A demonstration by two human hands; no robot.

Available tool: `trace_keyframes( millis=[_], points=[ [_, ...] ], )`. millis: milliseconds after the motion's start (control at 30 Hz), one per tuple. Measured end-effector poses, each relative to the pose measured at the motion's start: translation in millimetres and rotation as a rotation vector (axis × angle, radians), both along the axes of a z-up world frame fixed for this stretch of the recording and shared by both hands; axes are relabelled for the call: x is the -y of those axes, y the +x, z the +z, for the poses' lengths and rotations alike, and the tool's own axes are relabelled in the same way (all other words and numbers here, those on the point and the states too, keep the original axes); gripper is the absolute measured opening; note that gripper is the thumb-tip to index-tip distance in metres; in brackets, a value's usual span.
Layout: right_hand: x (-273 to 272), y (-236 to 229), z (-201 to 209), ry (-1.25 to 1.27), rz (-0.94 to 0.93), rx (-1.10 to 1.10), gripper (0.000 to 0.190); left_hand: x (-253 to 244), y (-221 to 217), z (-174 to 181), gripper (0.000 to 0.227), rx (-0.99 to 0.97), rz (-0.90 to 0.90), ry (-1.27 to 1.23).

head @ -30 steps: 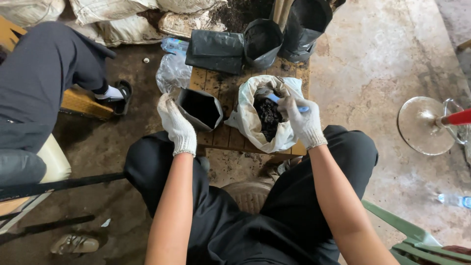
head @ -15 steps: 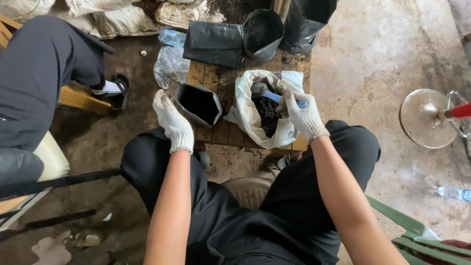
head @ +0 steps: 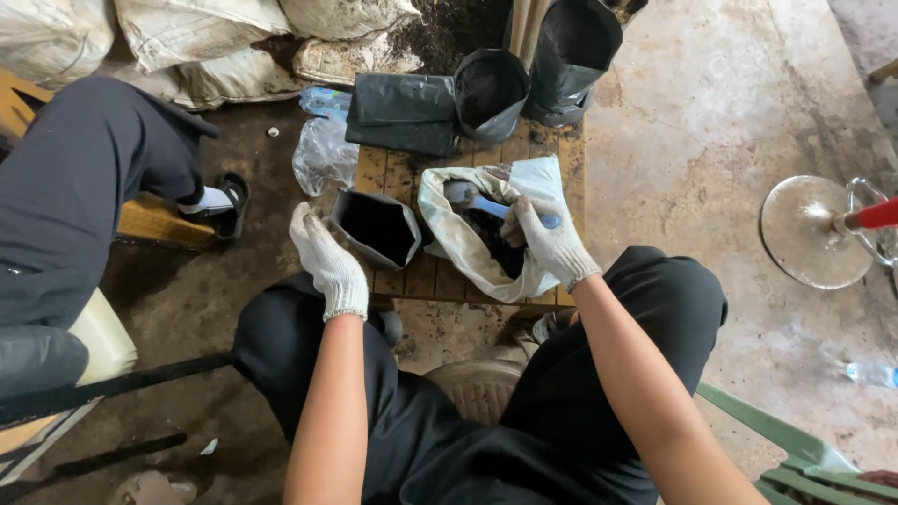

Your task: The person scoops dark granular material from a white sack using a blue scoop and transfers it into a small black pouch held open with the left hand. The process is repeated multiple times to fill the pouch.

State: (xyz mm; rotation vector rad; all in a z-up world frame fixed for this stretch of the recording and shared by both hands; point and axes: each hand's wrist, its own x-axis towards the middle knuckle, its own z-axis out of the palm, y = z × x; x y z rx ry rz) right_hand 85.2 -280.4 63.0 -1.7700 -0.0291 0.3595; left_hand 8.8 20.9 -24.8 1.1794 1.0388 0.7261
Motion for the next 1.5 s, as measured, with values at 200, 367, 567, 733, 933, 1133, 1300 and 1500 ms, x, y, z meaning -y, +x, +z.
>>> trace_keyframes(
  millis=[200,367,567,733,933,1133,1300,1500],
  points=[
    [24,6,3,-0.235,0.021,0.120,0.030,3,-15,17,0.035,-0.129,-0.021,0.091],
    [39,8,21,-0.126,0.038,0.090,0.036,-1,-10,9,0.038,-0.171,-0.046,0.202],
    [14,8,2,0.087,-0.045,0.004,0.035,-3,-7,2,0.035,-0.031,-0.042,-0.001],
    [10,18,1,0.009,0.031,0.084,0.039,10,9,32,0.034,-0.224,-0.042,0.113],
    [28,0,17,-0.241,0.094,0.136,0.034,22,-11,44,0.035,-0.191,-0.066,0.157],
    [38,11,20,-0.123,0.015,0.001,0.036,2,-10,13,0.044,0.053,0.039,0.010],
    [21,13,12,0.027,-0.126,-0.036,0.038,5,0,7,0.039,0.025,0.035,0.059],
    [5,7,7,-0.004,-0.124,-0.100,0.040,13,1,13,0.038,0.002,-0.043,0.143]
  ],
)
